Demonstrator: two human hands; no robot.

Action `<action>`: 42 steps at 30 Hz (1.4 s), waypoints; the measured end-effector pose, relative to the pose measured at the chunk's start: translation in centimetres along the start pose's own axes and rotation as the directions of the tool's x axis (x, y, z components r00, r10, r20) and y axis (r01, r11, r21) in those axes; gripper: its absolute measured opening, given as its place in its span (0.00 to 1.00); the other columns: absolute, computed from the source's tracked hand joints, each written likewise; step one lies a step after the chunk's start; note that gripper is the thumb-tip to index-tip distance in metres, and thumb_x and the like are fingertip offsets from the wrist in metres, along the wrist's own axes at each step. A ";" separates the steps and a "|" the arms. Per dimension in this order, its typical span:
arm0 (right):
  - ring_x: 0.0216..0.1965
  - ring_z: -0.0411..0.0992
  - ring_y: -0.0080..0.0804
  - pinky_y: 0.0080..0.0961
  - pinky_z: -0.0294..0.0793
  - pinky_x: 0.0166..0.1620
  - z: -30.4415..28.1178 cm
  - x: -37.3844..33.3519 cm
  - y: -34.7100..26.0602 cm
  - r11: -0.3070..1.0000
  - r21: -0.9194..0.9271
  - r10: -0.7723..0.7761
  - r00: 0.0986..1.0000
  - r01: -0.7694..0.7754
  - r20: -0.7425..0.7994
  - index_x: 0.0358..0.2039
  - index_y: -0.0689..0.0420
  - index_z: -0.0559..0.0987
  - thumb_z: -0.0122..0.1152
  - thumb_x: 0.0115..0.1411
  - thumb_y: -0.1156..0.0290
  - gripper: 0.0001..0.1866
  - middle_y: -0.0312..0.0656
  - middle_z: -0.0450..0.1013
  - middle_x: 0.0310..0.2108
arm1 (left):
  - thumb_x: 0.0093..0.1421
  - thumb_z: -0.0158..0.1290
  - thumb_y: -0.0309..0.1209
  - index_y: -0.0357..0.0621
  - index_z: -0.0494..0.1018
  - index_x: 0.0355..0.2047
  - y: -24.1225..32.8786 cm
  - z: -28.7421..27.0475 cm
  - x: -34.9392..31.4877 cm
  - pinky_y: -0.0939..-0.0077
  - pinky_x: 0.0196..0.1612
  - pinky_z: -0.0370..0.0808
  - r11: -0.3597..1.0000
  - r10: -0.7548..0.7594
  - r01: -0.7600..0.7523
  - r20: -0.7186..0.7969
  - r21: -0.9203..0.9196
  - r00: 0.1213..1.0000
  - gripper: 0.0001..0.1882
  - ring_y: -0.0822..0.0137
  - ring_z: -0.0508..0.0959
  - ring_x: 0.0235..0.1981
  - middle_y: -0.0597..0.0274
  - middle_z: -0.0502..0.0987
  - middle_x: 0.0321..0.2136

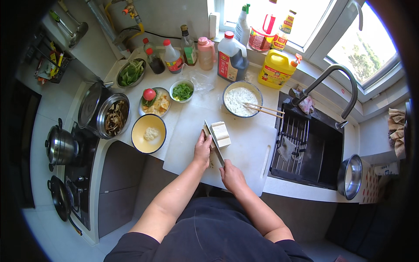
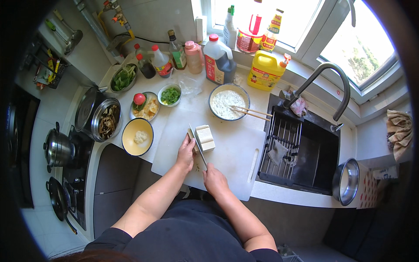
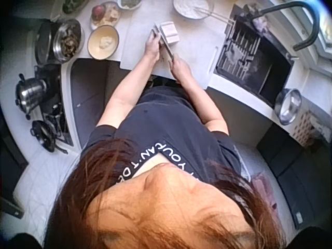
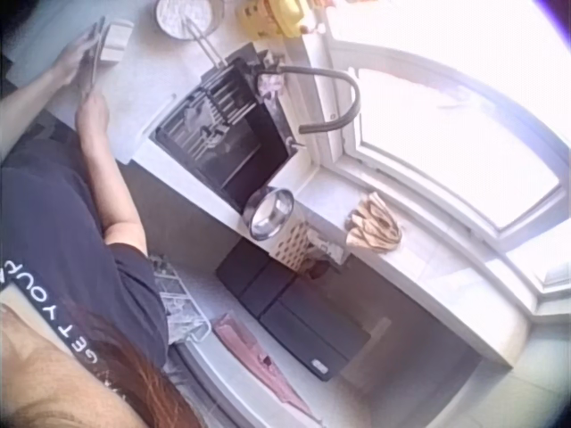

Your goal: The person stirs a mixture in a bowl with chopsticks, washes a block of tofu in a sink, and then slices the tofu into thin pieces with a knife before placing a piece into a pan on the stove.

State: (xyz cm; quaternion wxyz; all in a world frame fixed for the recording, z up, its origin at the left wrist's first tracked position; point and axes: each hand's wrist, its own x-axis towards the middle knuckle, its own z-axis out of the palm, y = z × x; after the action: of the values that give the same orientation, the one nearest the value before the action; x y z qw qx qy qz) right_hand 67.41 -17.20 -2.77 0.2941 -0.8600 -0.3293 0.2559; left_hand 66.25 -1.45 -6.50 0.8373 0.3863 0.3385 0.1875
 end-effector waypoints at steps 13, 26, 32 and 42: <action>0.29 0.73 0.55 0.47 0.73 0.32 -2.1 -1.7 -5.9 0.987 -0.136 -0.089 0.995 0.083 -0.039 0.47 0.59 0.67 0.53 0.60 0.67 0.16 0.55 0.73 0.28 | 0.65 0.44 0.45 0.56 0.61 0.58 2.9 -0.8 -1.9 0.76 0.41 0.70 0.975 0.145 -0.148 -0.024 -0.169 0.989 0.22 0.73 0.71 0.36 0.73 0.68 0.31; 0.21 0.70 0.37 0.30 0.71 0.28 -5.6 -5.1 -3.5 0.987 -0.059 -0.161 0.852 0.151 -0.498 0.51 0.59 0.70 0.61 0.53 0.76 0.23 0.45 0.71 0.25 | 0.65 0.28 0.58 0.46 0.59 0.59 5.1 -4.8 -2.8 0.39 0.54 0.63 0.729 -0.070 0.237 0.274 -0.642 0.959 0.34 0.40 0.63 0.57 0.48 0.63 0.58; 0.27 0.72 0.47 0.39 0.72 0.33 -2.5 -7.0 3.7 0.988 -0.110 0.029 0.823 -0.111 -0.567 0.53 0.59 0.68 0.53 0.49 0.78 0.26 0.47 0.72 0.27 | 0.63 0.31 0.60 0.45 0.60 0.59 6.4 -3.9 -3.8 0.39 0.54 0.64 0.683 -0.067 0.304 0.357 -0.664 0.932 0.36 0.42 0.64 0.58 0.47 0.64 0.57; 0.42 0.68 0.52 0.42 0.69 0.44 0.8 -5.4 9.5 0.937 -0.237 0.108 0.858 -0.256 -0.502 0.55 0.56 0.65 0.61 0.49 0.76 0.31 0.51 0.69 0.38 | 0.59 0.38 0.62 0.42 0.54 0.63 7.5 -2.5 -4.6 0.36 0.57 0.60 0.669 -0.050 0.411 0.514 -0.619 0.856 0.42 0.42 0.60 0.61 0.44 0.59 0.60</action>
State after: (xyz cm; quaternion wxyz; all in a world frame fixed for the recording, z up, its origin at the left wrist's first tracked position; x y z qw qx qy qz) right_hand 67.36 -26.64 -8.42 0.2090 -0.9579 -0.1967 0.0090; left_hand 60.87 1.90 0.05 0.9919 0.0185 0.0809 0.0964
